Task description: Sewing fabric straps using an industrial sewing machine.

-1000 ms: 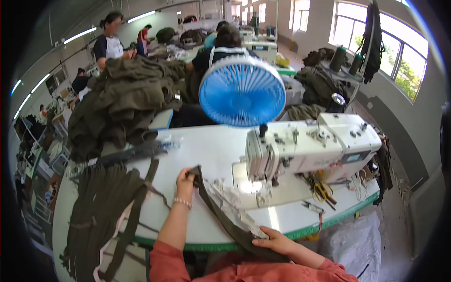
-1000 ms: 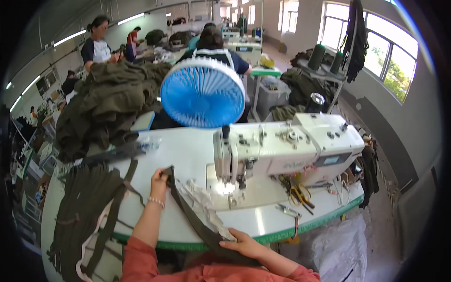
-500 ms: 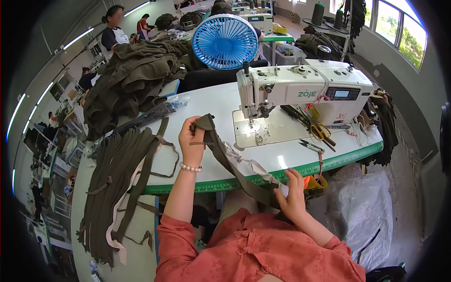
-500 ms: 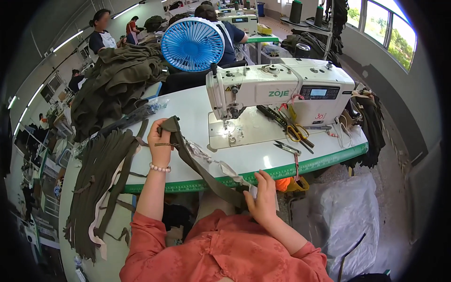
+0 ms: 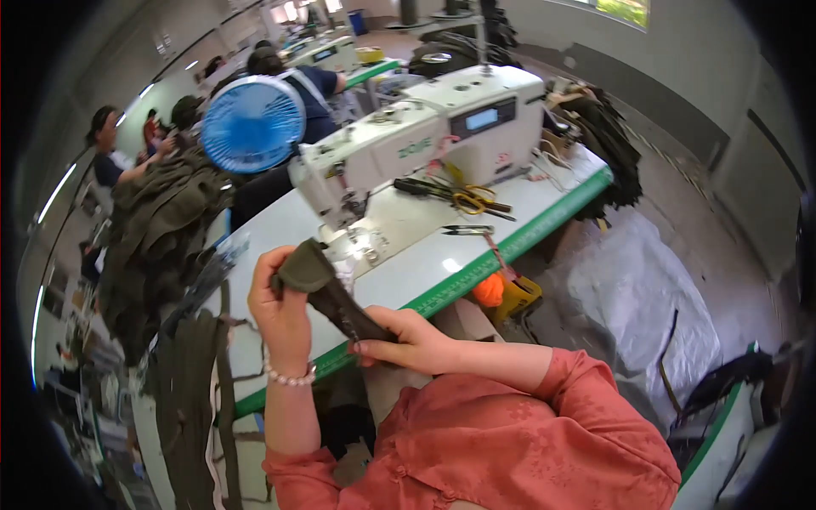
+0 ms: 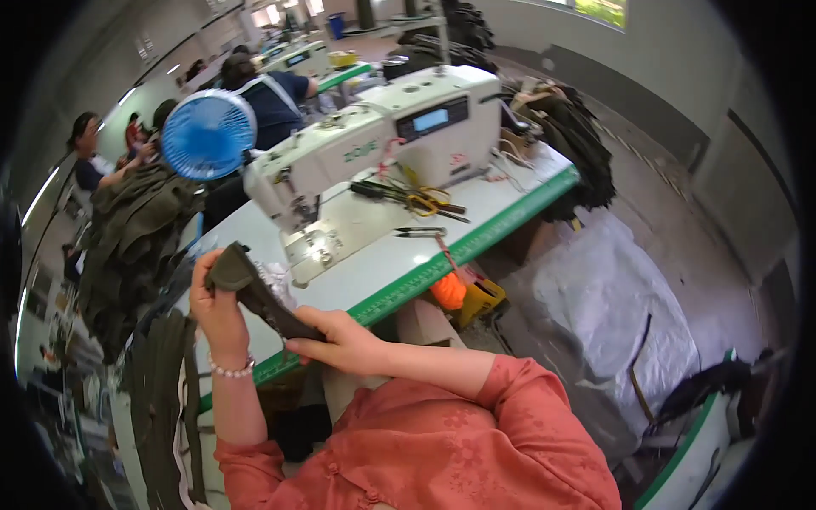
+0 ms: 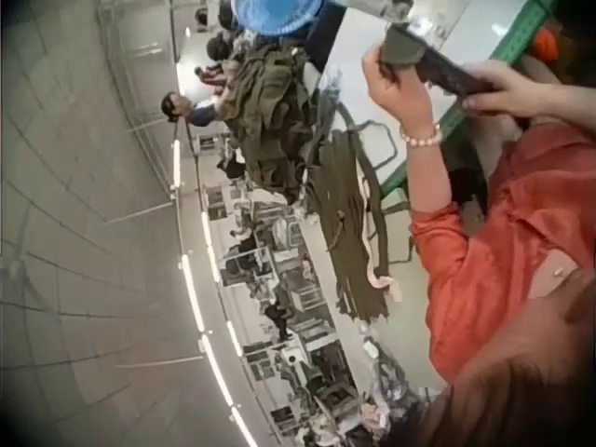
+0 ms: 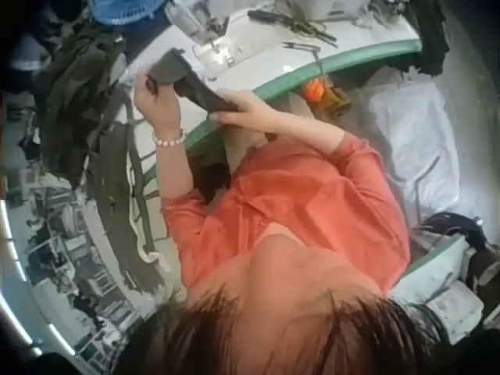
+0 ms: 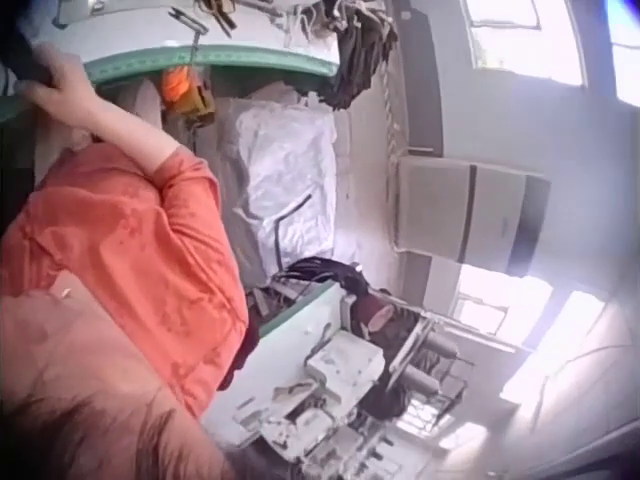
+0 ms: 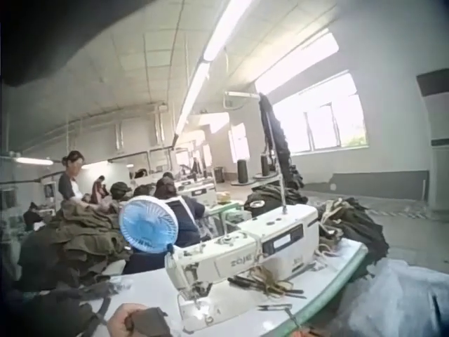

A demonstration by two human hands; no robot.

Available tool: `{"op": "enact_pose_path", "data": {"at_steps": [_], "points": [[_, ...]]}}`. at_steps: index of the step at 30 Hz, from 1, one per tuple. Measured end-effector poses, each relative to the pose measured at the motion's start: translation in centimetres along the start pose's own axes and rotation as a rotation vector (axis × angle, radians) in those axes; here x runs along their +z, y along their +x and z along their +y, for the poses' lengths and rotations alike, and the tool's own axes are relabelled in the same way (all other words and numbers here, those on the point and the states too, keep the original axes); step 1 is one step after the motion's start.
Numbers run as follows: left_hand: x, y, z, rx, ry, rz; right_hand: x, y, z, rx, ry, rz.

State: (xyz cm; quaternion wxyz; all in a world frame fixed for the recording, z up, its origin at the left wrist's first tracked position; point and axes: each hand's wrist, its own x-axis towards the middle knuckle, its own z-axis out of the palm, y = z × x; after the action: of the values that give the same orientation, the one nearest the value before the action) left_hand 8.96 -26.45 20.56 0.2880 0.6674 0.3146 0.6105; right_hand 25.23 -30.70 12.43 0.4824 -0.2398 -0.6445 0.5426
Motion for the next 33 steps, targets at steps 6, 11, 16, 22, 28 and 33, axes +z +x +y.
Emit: {"op": "enact_pose_path", "data": {"at_steps": [6, 11, 16, 22, 28, 33], "points": [[10.3, -4.3, -5.6, -0.452, -0.436, -0.351, -8.5, -3.9, -1.7, -0.066, 0.471, 0.236], [17.7, -11.0, -12.4, -0.625, -0.351, -1.080, -16.5, -8.7, -2.7, -0.196, 0.511, 0.538], [21.8, -14.1, -16.6, -0.733, -0.118, -1.261, -25.9, -14.8, -2.7, -0.311, 0.341, 1.003], [27.0, -13.9, -19.4, -0.009, 0.455, -0.987, -37.5, -27.3, 2.3, -0.231, 0.040, 1.615], [35.6, -14.8, -23.9, 0.089, 0.503, -0.954, -46.7, -39.1, 1.9, -0.241, -0.277, 1.889], [45.4, -15.1, -23.4, -0.892, -0.175, -1.368, -56.6, -48.2, -2.5, -0.116, -0.514, 1.917]]}}
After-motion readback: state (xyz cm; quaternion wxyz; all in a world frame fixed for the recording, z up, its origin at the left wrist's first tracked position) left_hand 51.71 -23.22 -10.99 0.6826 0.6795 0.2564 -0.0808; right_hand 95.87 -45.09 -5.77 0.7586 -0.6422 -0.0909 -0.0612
